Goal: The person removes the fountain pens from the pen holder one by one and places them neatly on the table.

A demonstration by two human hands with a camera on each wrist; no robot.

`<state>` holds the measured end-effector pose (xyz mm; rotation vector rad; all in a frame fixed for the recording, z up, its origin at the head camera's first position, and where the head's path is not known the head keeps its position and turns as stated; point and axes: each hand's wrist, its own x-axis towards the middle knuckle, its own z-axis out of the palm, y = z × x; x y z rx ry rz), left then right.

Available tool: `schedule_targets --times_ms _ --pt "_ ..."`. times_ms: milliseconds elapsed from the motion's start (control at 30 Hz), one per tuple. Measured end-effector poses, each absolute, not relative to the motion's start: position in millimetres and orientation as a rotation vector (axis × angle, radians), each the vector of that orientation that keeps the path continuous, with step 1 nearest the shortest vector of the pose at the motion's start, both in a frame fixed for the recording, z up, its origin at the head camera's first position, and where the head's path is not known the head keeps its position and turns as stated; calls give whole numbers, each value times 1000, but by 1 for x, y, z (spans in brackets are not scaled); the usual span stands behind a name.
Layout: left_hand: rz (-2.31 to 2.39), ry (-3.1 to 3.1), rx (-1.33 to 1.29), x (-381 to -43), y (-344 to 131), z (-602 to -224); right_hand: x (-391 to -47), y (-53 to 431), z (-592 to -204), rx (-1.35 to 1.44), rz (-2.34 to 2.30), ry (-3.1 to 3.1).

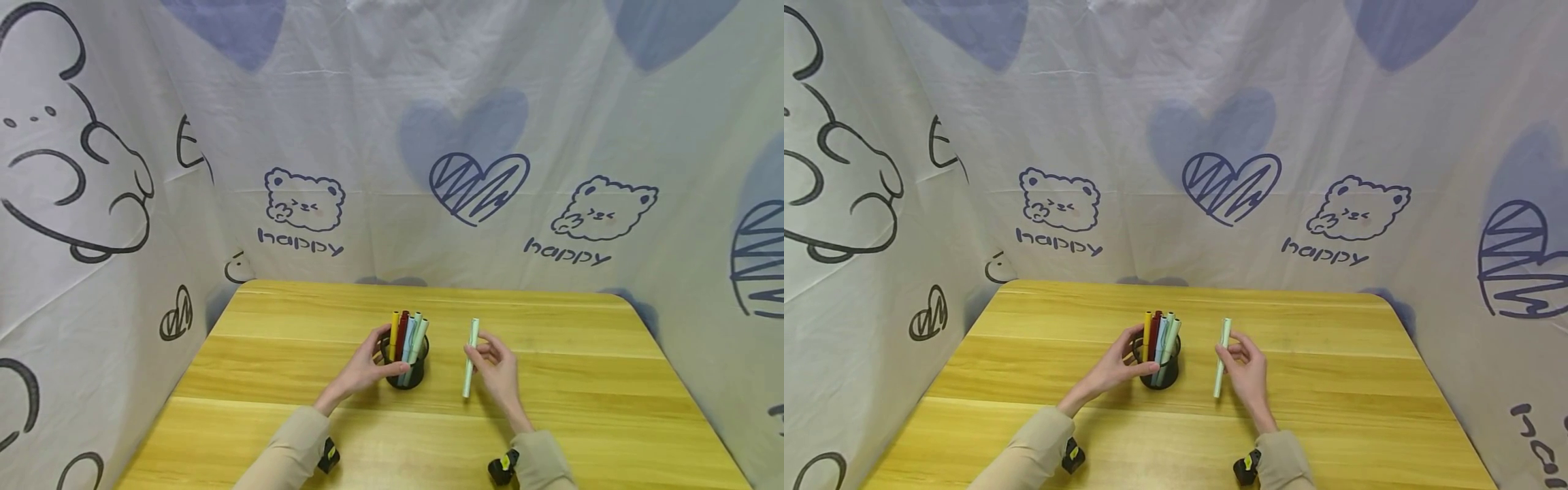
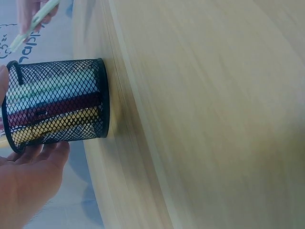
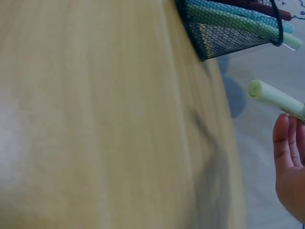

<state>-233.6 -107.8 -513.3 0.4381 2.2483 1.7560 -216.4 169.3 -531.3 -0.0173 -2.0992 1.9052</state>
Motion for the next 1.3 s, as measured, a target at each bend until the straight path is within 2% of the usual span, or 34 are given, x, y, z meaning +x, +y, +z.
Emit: schedule_targets --times_ms 433,1300 --pt "1752 2252 458 -234 -108 -514 -222 170 -548 -150 1863 -2357" --pt "1728 2257 450 -234 -108 -514 -229 165 -560 -81 1598 -2630"
